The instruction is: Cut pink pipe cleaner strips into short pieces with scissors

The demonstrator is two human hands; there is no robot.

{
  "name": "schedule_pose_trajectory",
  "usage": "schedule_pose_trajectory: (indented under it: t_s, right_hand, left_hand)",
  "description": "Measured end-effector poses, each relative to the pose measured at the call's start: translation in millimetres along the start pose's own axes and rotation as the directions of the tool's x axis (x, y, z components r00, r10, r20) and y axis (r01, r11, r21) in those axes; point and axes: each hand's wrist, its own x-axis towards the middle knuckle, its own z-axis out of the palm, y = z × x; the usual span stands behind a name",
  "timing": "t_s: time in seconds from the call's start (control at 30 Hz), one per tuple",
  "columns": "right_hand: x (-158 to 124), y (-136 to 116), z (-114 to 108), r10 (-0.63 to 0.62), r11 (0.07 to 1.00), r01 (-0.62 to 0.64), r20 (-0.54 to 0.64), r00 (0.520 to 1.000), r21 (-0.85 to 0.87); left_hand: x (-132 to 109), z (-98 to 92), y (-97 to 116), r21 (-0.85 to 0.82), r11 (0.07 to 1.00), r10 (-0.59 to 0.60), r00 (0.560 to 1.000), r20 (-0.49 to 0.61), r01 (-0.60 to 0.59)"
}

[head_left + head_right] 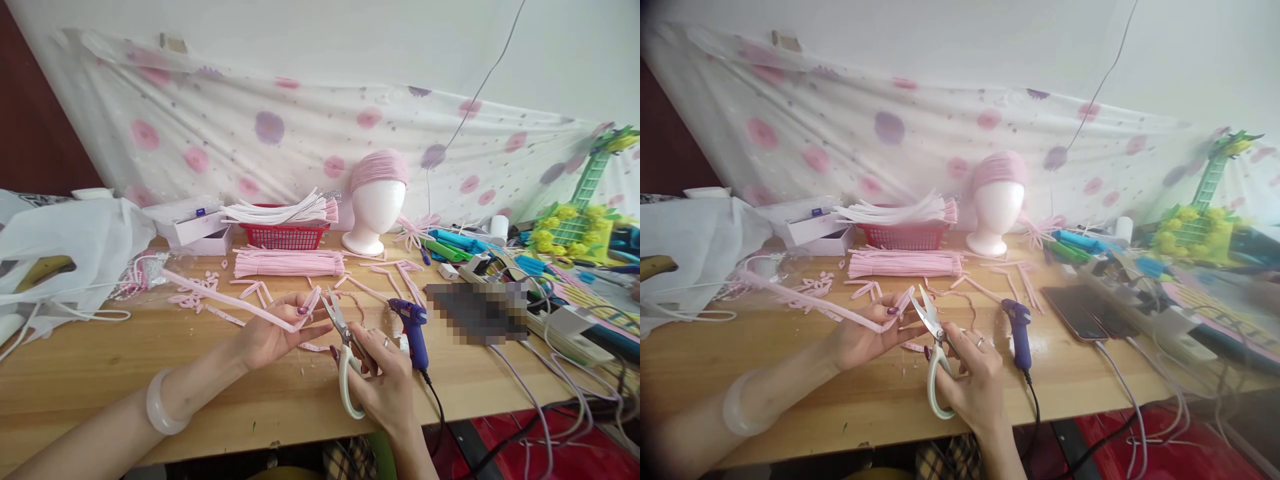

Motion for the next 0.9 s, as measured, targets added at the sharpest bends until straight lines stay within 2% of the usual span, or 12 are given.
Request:
schedule_pose_trajectory:
  t_s: [0.3, 0.9]
  right_hand:
    - [-2.9, 0.5, 3.7, 0.003, 0.999, -0.001, 0.04, 0.999, -0.05]
    - [0.8, -0.7, 3.6, -0.069, 0.992, 0.07, 0.013, 0.998, -0.103]
  left_hand:
    - [-1.0, 4.9, 0.7, 0.045, 0.999, 0.003, 1.0, -0.019, -0.002]
    - [-0.4, 4.3, 1.1, 0.089, 0.996, -0.004, 0.999, -0.055, 0.009]
